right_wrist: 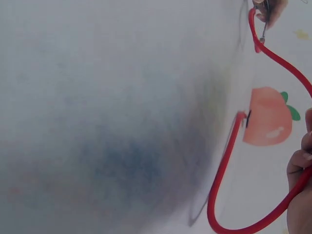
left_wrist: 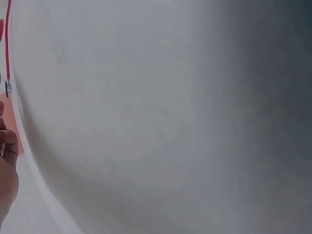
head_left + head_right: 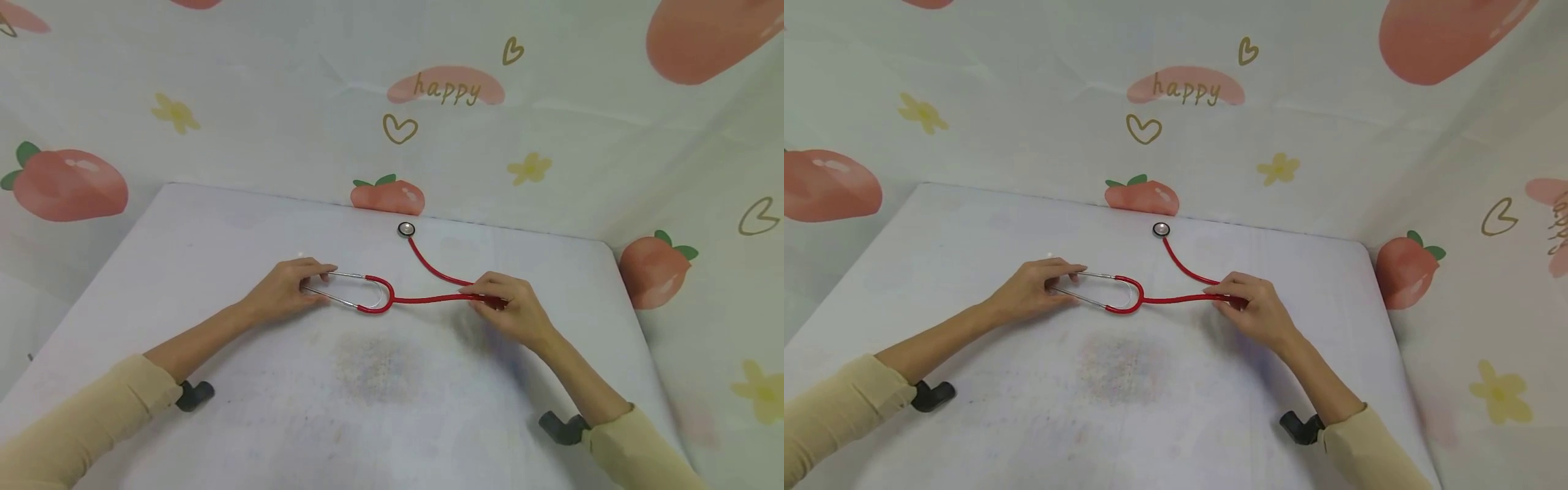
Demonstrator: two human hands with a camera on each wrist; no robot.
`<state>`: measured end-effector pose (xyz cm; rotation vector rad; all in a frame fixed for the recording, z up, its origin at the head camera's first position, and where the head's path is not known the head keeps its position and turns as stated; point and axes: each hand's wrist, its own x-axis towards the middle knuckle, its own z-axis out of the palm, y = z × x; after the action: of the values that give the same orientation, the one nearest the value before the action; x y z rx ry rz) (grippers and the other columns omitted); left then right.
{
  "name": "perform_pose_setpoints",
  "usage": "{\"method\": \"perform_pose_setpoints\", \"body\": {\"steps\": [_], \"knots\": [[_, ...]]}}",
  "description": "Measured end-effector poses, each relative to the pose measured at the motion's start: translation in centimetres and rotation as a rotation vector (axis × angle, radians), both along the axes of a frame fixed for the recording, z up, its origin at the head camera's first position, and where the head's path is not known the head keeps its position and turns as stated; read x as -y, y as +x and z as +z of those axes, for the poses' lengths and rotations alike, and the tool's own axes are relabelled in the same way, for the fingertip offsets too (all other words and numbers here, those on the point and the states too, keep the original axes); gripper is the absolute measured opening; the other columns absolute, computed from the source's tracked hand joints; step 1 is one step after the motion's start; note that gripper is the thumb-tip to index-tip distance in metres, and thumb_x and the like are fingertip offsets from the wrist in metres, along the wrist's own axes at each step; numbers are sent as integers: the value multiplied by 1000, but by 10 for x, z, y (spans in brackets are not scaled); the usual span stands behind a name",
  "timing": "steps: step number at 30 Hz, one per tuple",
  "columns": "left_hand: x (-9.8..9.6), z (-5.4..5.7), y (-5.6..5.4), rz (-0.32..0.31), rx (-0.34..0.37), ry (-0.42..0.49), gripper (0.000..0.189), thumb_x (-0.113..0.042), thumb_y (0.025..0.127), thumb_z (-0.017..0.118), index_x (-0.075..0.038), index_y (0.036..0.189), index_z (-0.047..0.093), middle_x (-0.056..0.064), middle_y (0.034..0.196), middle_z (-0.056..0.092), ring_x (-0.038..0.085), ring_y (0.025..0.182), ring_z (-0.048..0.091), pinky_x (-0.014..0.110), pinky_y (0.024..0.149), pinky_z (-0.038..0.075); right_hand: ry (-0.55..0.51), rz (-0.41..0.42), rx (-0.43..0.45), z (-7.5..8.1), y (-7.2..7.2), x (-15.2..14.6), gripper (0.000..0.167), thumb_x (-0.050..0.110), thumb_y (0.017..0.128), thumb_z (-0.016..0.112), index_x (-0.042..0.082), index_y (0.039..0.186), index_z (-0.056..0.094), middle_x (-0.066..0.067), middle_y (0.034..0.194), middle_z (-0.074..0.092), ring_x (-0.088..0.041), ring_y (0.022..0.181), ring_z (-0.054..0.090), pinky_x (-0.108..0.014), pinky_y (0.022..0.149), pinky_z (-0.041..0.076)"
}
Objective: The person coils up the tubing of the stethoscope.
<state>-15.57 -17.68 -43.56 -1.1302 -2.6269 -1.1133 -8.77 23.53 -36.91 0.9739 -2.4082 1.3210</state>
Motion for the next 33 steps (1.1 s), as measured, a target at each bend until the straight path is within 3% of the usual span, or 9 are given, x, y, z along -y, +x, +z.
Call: {"method": "perform_pose_setpoints", "body": {"steps": [7,17,25,29,33], "knots": [[-7,1,-1,-35,-14,9,54,-12,75,88,-5,125,68,-2,98,67,6,69,45,17,61,38,-92,-2,19,11,-8,6,26,-23,72,73,-8,93,74,-14,79,67,-12,63,49,-21,49,39],[-17,6,7,-73,-31,12,54,-7,74,87,-2,124,68,-1,99,69,3,63,45,17,59,40,-125,8,39,20,-17,15,25,-23,74,73,-9,95,73,-17,84,71,-18,73,63,-19,63,53],[-26,4,12,-97,-42,23,55,-11,74,88,-3,124,69,0,103,72,2,65,46,16,62,41,-124,13,52,27,-20,26,25,-23,74,73,-8,93,74,-17,82,71,-18,74,66,-22,69,57],[-30,5,14,-116,-53,37,56,-13,74,89,-4,125,68,0,104,72,3,65,46,16,61,41,-124,20,51,26,-23,29,24,-21,75,74,-6,94,74,-15,82,71,-24,69,65,-23,67,57],[-35,10,16,-124,-46,27,60,-16,74,89,-8,130,66,-1,105,72,5,66,45,17,60,41,-125,21,79,15,-33,25,27,-15,78,75,1,99,76,-11,86,73,-26,68,67,-26,65,58]]}}
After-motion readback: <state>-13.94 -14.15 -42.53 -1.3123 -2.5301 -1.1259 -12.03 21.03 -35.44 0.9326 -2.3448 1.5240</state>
